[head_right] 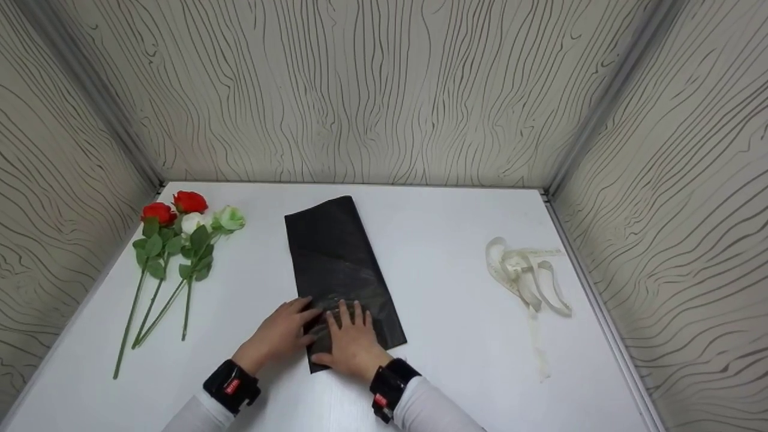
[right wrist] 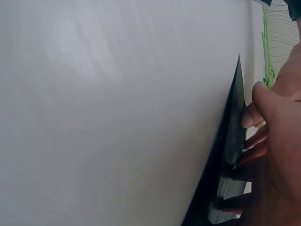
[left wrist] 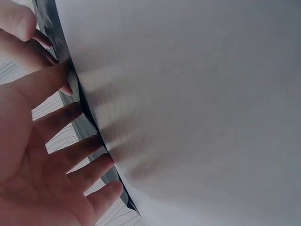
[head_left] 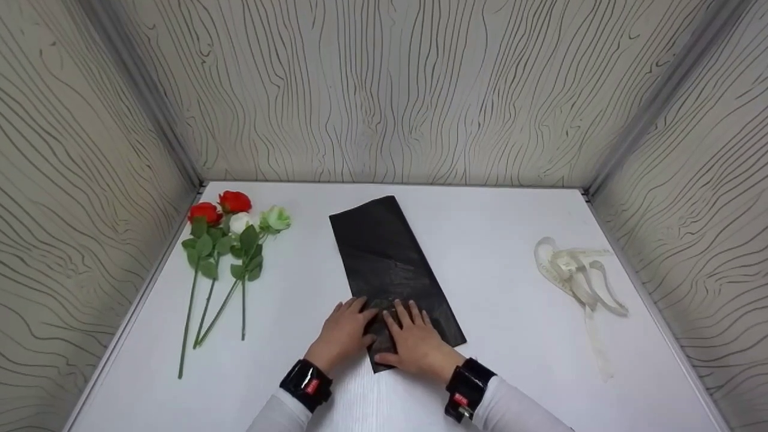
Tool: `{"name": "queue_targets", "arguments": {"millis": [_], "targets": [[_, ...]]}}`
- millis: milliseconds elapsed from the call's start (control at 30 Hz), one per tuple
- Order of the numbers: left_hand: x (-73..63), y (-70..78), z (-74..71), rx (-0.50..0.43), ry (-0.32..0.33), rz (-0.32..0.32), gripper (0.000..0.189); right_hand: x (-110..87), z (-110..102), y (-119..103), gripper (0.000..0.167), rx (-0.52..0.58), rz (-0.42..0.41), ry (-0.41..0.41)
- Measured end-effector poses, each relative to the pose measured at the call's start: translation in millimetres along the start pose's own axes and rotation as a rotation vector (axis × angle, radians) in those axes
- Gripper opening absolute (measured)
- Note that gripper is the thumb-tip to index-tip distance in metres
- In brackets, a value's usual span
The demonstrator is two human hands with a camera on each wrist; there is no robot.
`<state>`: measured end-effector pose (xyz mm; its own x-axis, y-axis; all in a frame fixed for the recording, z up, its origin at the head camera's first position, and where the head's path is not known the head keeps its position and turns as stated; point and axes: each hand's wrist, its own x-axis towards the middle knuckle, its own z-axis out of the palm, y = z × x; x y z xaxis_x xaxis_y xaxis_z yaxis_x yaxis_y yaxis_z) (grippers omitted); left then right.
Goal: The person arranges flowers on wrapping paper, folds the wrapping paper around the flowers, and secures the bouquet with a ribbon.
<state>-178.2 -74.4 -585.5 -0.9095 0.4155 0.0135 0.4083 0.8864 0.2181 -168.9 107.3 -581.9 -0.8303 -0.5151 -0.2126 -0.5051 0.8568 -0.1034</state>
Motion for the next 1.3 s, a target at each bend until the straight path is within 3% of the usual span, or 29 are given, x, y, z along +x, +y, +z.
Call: {"name": "queue_targets", "arguments": {"millis": [200,433,667,900,1167,1300], "targets": [[-0.8,-0.2,-0.6,-0.001,-0.011,0.002,0.052,-1.2,5,-2,0.088,-0.05,-0.011,0.038],[-2.4,-1.2,-2.7,-0.01,-0.003,0.015,0.05,-1.8,4,-3,0.083,-0.061,-0.01,0.029],[-3.6,-3.9,-5.8,-0.01,0.046,0.033,0.041,-1.0,3,-2,0.075,-0.036,-0.011,0.02],[-0.6,-7.5,-13.0,-0.005,0.109,-0.007,0.041,3.9,-2,6,0.066,0.137,-0.004,0.022],[0.1,-14.3,-11.0,-0.036,0.26,-0.036,0.031,8.0,-10,19,0.063,0.371,-0.001,0.06],[-3.6,-13.9,-8.5,-0.024,0.22,-0.013,0.026,8.8,-14,25,0.062,0.452,0.009,0.096]]}}
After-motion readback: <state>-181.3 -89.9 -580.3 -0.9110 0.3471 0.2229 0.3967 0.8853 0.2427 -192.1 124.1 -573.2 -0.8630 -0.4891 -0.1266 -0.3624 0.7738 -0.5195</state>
